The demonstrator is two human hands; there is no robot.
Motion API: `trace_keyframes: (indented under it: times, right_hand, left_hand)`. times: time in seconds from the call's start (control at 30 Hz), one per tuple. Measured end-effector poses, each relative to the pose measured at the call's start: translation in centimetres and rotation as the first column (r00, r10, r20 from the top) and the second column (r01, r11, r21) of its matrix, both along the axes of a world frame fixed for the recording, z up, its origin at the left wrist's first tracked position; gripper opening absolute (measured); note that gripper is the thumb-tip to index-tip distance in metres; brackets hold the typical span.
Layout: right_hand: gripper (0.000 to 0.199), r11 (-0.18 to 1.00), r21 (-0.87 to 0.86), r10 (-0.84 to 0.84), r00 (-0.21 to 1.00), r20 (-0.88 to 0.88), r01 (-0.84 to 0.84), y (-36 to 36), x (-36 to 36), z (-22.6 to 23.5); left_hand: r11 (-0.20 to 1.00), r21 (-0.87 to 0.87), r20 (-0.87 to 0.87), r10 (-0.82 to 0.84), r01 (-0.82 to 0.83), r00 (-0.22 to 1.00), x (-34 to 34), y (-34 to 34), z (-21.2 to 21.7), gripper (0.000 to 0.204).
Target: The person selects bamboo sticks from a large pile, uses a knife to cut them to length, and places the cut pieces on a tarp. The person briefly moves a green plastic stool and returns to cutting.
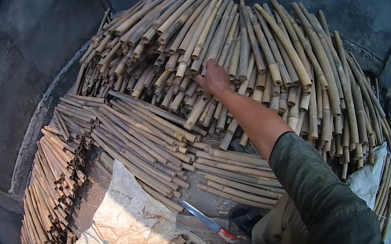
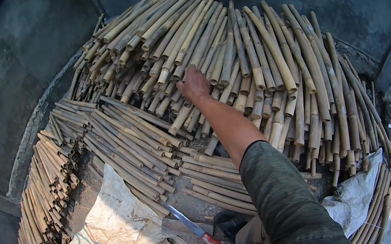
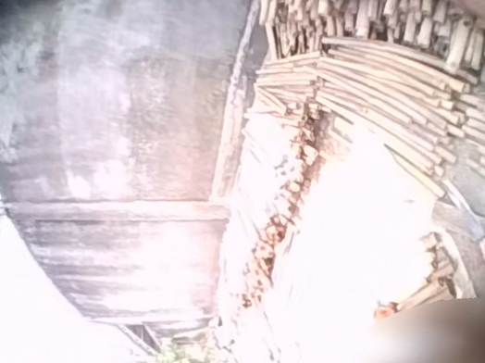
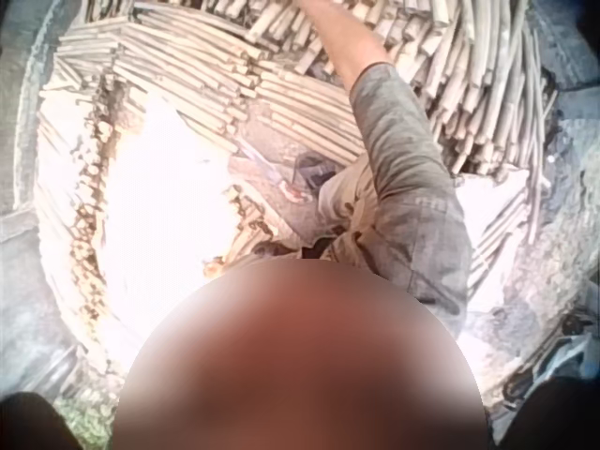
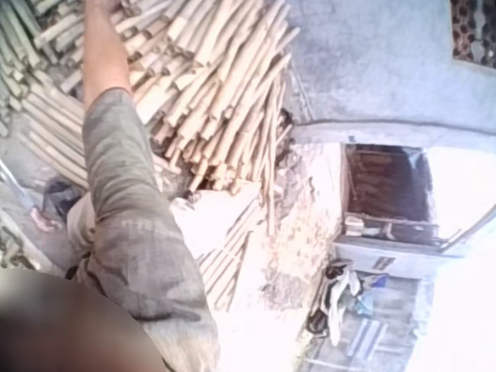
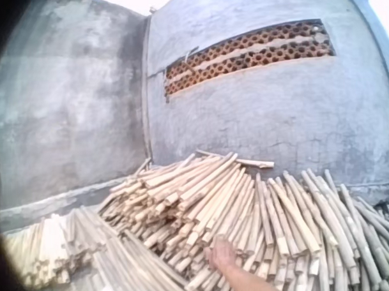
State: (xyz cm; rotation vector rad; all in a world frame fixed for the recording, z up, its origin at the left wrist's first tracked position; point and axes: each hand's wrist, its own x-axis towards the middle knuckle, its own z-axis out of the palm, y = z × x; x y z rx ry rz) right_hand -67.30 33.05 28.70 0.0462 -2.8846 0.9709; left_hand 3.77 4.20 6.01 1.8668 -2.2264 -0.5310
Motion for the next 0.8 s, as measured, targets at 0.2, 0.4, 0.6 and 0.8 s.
trace_keyframes:
  times: [0.2, 0.4, 0.6, 0.8]
  right_hand:
    - [0.055, 0.402, -0.822, 0.072, 0.881, 0.467, 0.403, 4.9, 0.9, 0.2]
    - [0.037, 0.436, -0.879, 0.013, 0.976, 0.219, 0.192, 9.6, 3.0, 1.8]
    - [0.048, 0.56, -0.827, 0.016, 0.997, 0.078, 0.055, 4.4, 13.3, -2.3]
    - [0.038, 0.773, -0.631, 0.036, 0.998, -0.052, -0.061, 1.1, 24.2, -5.3]
  left_hand:
    - [0.999, 0.051, -0.066, -0.011, 0.014, 0.998, -0.8, -0.6, 1.4, 0.055]
    - [0.991, 0.131, -0.207, 0.016, 0.012, 0.978, -1.4, -1.5, 4.3, 0.054]
    - [0.977, 0.199, -0.491, 0.029, 0.08, 0.871, -3.0, -3.1, 12.6, 0.054]
    - [0.919, -0.026, -0.748, -0.279, 0.393, 0.603, -10.2, -1.2, 26.2, 0.053]
